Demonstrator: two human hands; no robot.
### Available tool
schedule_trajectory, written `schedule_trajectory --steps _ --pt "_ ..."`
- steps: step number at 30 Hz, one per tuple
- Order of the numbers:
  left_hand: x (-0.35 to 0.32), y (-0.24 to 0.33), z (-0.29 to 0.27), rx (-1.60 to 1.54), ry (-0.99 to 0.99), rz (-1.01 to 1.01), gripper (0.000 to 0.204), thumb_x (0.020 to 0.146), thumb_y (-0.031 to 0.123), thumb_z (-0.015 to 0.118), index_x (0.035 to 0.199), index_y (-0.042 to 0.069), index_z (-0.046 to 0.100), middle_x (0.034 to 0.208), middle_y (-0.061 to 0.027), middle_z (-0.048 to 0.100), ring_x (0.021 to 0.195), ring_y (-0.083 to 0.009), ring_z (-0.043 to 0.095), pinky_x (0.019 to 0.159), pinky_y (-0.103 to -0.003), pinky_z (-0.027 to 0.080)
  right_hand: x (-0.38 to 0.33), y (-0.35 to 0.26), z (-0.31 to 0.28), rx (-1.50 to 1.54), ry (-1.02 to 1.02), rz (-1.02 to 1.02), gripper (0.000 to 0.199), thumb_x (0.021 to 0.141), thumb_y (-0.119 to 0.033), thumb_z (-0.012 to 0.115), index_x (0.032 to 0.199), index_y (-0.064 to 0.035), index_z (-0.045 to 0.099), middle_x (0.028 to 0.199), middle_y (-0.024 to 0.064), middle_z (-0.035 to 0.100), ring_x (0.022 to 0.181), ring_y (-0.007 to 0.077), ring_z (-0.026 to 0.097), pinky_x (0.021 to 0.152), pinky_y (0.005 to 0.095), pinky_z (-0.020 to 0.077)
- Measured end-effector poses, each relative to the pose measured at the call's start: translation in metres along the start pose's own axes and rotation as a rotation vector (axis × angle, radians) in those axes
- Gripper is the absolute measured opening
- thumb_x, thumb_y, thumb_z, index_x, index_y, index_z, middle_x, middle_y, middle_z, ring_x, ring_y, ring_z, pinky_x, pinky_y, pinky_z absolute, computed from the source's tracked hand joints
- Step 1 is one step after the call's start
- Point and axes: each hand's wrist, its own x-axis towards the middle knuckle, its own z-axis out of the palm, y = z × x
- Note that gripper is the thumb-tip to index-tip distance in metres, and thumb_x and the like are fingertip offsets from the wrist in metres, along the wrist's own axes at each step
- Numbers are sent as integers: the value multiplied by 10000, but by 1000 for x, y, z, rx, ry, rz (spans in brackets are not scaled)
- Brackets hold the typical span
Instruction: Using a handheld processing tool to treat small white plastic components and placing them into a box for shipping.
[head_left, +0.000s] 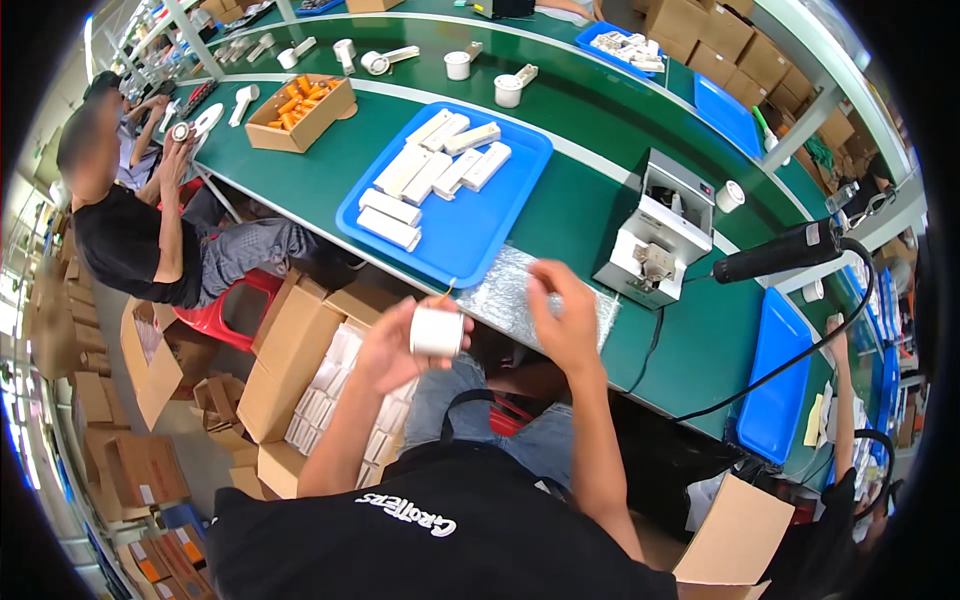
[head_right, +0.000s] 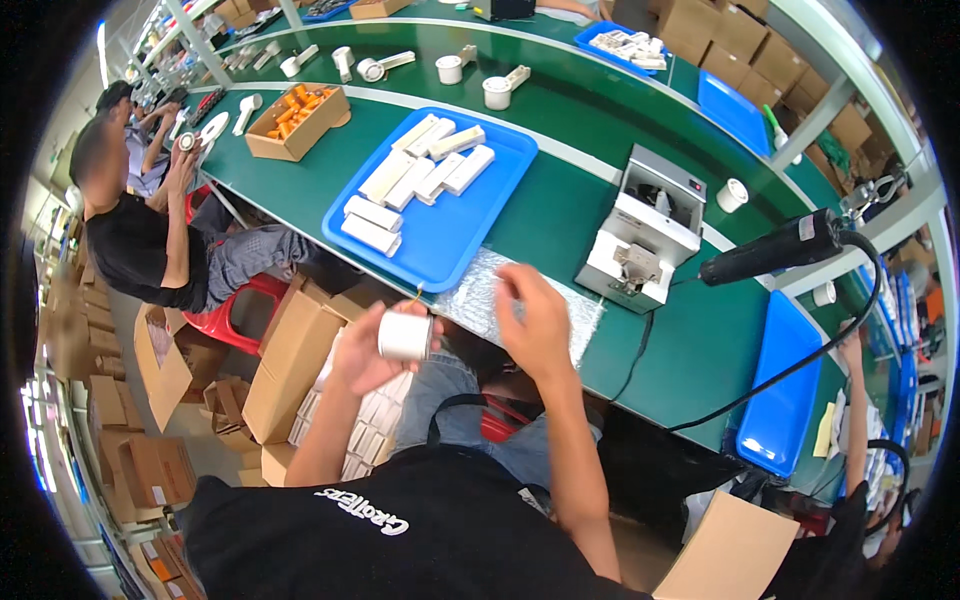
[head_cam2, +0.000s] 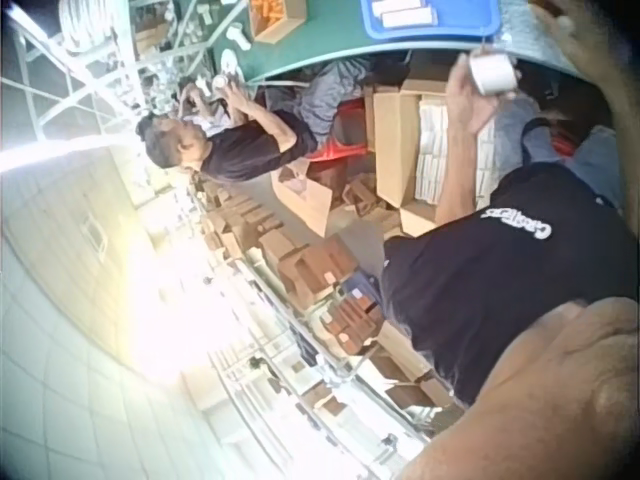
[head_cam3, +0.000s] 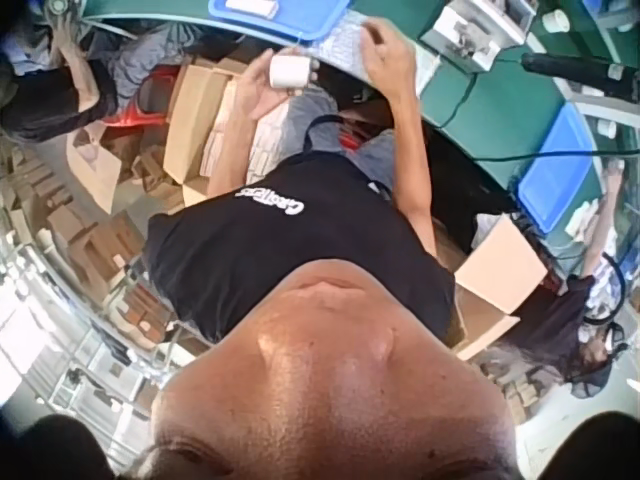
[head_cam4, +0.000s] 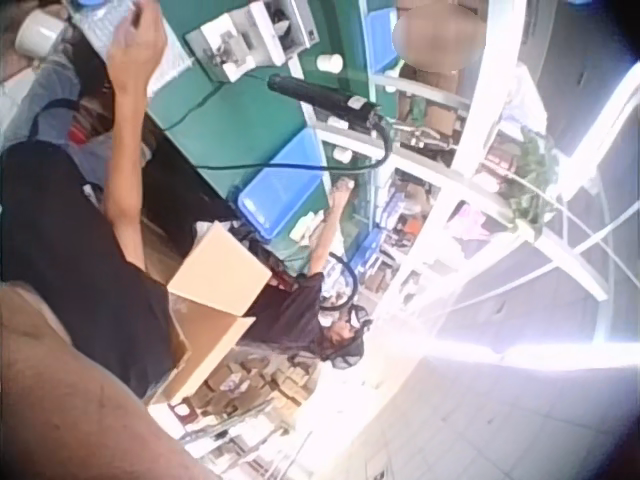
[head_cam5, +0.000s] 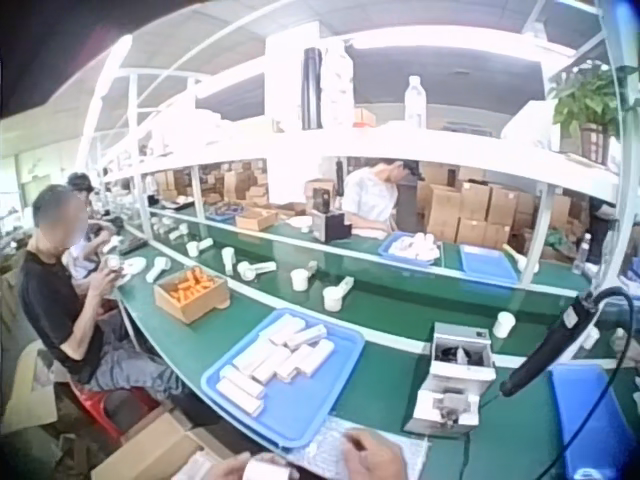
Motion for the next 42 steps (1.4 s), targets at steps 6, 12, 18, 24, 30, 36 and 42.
schedule_trajectory --steps 6,12,18,24,30,36,42 --pt "-33 -36 8 94 -118 -36 316 1003 328 754 1195 93 665 1506 -238 514 1303 -348 619 1051 -524 575 92 12 121 -198 -206 -130 441 983 -298 758 1292 -5 643 1166 192 713 976 362 729 843 458 584" --pt "-17 -36 3 383 -374 -54 199 997 299 762 1008 100 761 1518 -196 522 1280 -268 590 1071 -375 462 102 0 146 -347 -435 99 625 882 -244 844 1387 -13 555 1241 253 701 1112 471 699 927 546 567" --pt "24 -32 19 469 -439 -43 329 1047 377 704 981 68 795 1474 -191 560 1285 -281 592 1081 -392 468 81 12 82 -485 -480 64 288 866 -155 820 1111 -71 695 1162 188 683 1110 413 686 957 508 553" --pt "75 -12 79 801 -409 18 214 1032 224 720 1028 35 820 1439 -145 611 1298 -254 591 1124 -384 432 42 11 -35 305 -37 48 349 948 -2 745 1270 -44 617 1141 47 719 1076 146 696 932 307 559" --pt "126 -36 96 1098 -256 323 198 1041 191 704 1103 57 837 1363 -97 663 1270 -213 614 1061 -354 486 -12 -3 -96 837 227 214 443 983 -25 683 1399 77 569 1262 218 747 1177 276 734 1100 407 517" --pt "144 -73 96 1086 -154 438 164 1028 101 720 1130 11 812 1163 -117 765 1189 -213 680 1051 -354 499 -35 1 -106 816 328 231 472 966 15 694 1406 52 527 1281 242 734 1263 302 695 1128 436 508" --pt "141 -79 102 1033 -27 405 169 1036 110 727 1134 -5 803 1071 -86 797 979 -126 724 904 -286 552 -38 -5 -93 658 484 213 471 945 14 780 1366 38 568 1280 229 728 1224 310 721 1020 387 603"
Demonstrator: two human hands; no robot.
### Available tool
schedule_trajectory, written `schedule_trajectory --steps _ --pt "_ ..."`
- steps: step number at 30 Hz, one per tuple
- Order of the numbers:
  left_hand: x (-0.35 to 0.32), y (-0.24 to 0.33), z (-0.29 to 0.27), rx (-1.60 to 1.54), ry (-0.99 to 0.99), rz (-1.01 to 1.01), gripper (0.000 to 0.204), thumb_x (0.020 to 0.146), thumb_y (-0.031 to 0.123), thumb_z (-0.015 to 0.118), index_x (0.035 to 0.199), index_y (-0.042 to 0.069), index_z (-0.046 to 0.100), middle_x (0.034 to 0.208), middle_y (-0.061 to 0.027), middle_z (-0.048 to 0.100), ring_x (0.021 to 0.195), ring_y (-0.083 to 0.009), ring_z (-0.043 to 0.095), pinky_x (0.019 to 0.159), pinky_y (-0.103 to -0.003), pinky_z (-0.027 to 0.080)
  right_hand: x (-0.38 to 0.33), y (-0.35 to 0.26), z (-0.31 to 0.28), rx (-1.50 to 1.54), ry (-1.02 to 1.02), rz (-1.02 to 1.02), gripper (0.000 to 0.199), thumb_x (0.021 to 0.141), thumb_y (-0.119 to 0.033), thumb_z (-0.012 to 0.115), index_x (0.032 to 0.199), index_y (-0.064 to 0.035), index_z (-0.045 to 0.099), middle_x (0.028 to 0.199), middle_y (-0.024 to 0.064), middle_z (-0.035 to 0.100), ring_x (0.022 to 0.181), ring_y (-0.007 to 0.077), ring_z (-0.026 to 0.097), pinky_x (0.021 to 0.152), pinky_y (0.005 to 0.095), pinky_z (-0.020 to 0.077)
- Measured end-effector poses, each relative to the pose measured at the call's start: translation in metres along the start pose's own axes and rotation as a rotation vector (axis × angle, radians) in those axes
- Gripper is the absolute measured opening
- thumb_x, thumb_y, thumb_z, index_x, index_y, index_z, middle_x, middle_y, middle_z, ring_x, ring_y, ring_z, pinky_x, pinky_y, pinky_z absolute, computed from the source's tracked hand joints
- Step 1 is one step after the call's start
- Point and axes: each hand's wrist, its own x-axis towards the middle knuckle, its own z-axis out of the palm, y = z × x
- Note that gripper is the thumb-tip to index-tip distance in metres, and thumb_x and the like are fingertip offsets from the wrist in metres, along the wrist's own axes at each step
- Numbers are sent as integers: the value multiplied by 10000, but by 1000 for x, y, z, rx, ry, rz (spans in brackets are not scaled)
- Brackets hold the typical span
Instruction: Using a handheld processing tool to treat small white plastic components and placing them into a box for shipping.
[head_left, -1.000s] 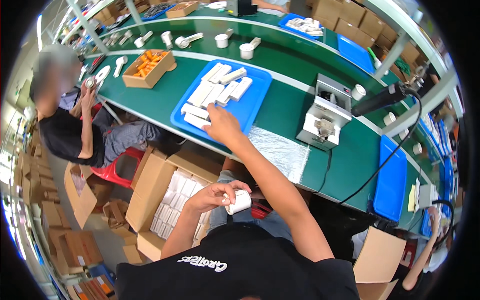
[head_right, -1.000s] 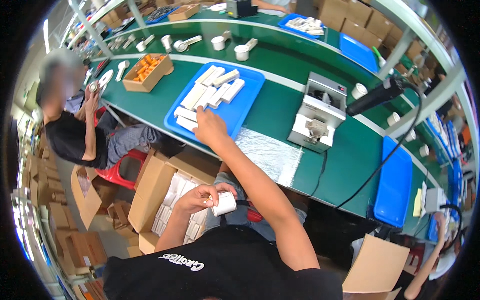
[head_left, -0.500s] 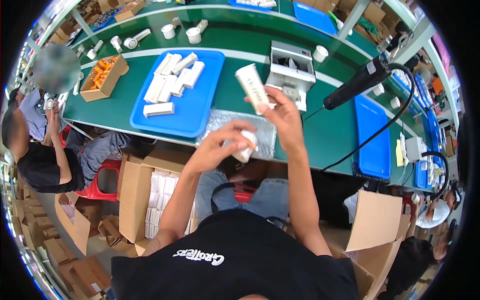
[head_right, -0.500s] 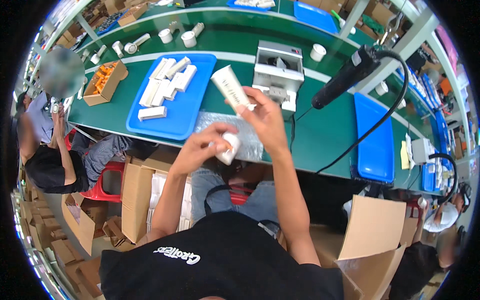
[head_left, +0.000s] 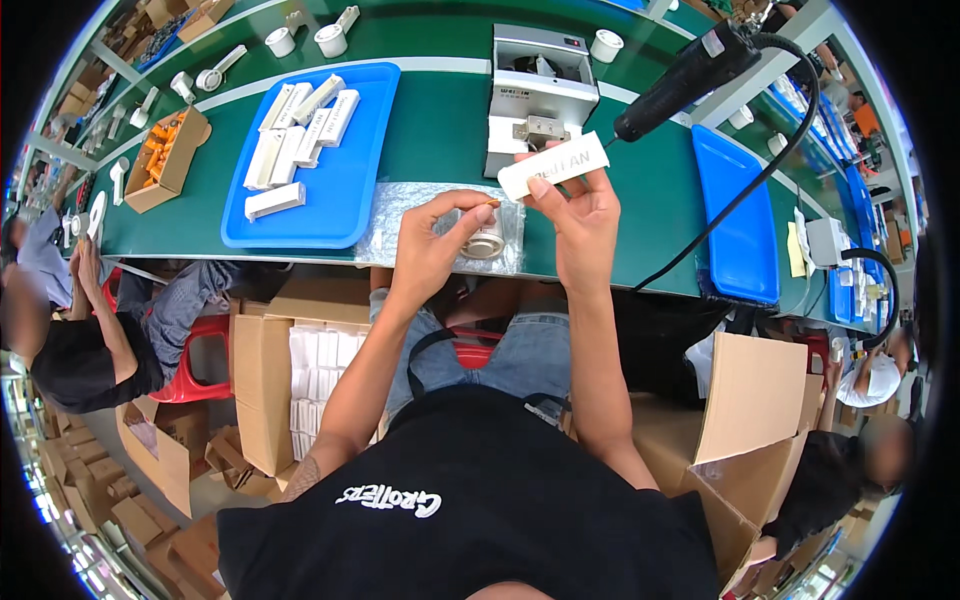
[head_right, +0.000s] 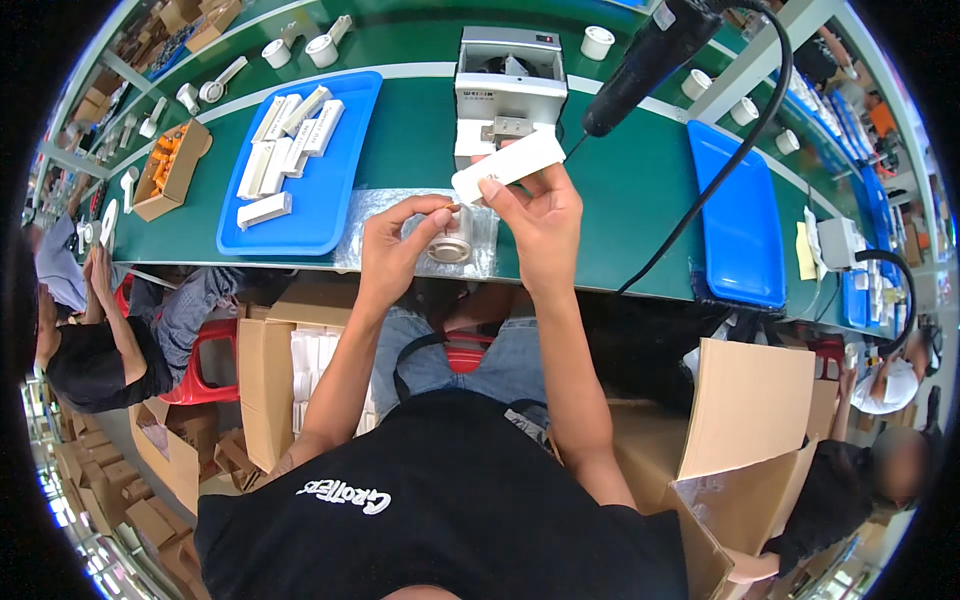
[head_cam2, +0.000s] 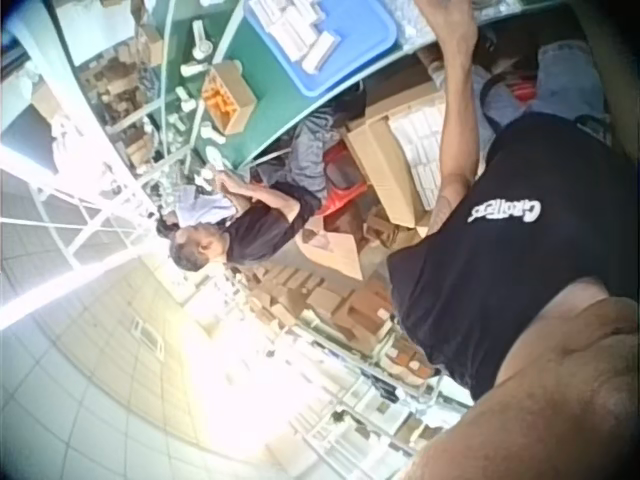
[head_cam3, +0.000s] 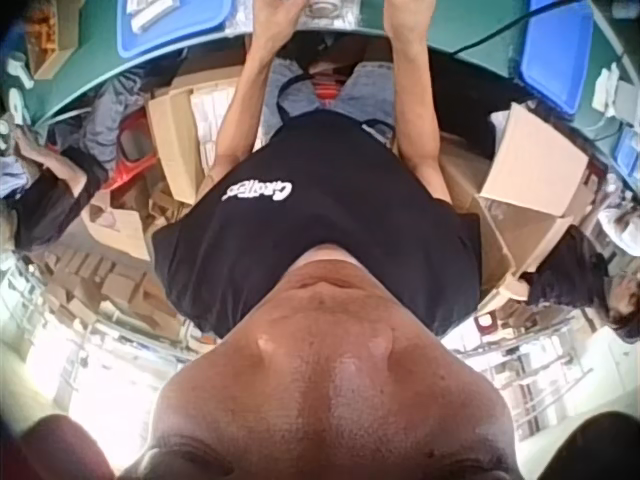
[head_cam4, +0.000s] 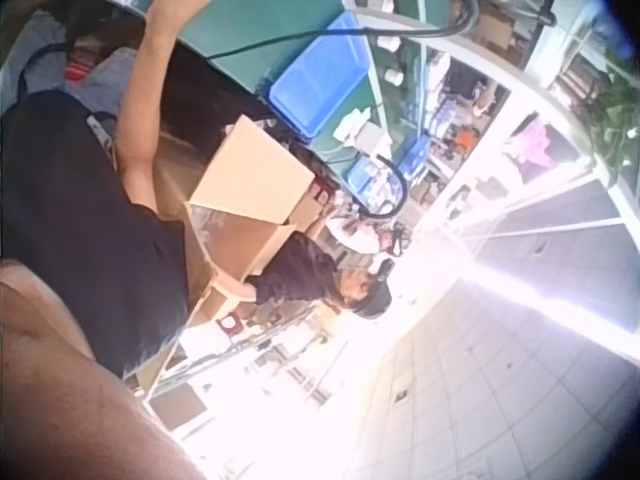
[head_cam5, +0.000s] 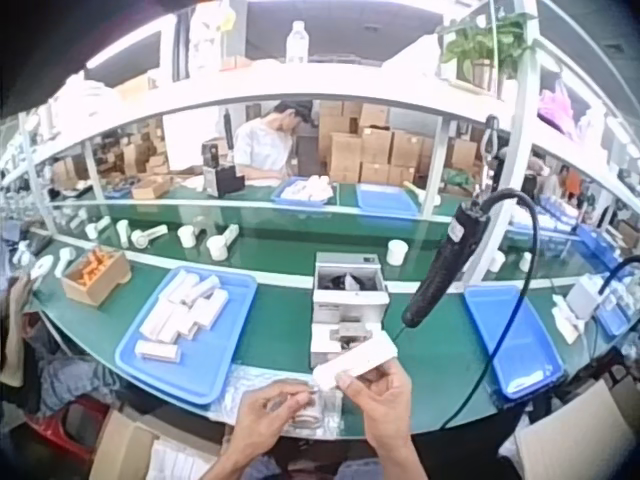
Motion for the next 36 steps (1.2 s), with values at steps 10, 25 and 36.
schedule_trajectory --steps 10,25,36 --pt "-1 -8 -2 99 -19 104 247 942 74 776 1171 -12 737 1176 -105 719 1117 -188 670 999 -321 511 -8 21 2 -160 -14 -49 529 872 31 873 1290 10 551 1136 113 737 1025 174 751 901 318 615" --pt "-9 -9 -3 160 -114 66 769 740 60 930 1438 52 608 1390 -139 676 1289 -301 657 1104 -386 505 -13 22 -5 -708 -170 -207 432 800 -162 966 1075 -4 674 950 96 744 836 169 756 732 319 599" --pt "-7 -13 -2 109 -154 117 634 738 44 903 1330 20 676 1328 -125 680 1259 -253 645 1108 -379 478 -9 19 -18 -822 -302 -362 420 760 -84 972 1085 -27 712 971 49 735 895 150 726 777 302 572"
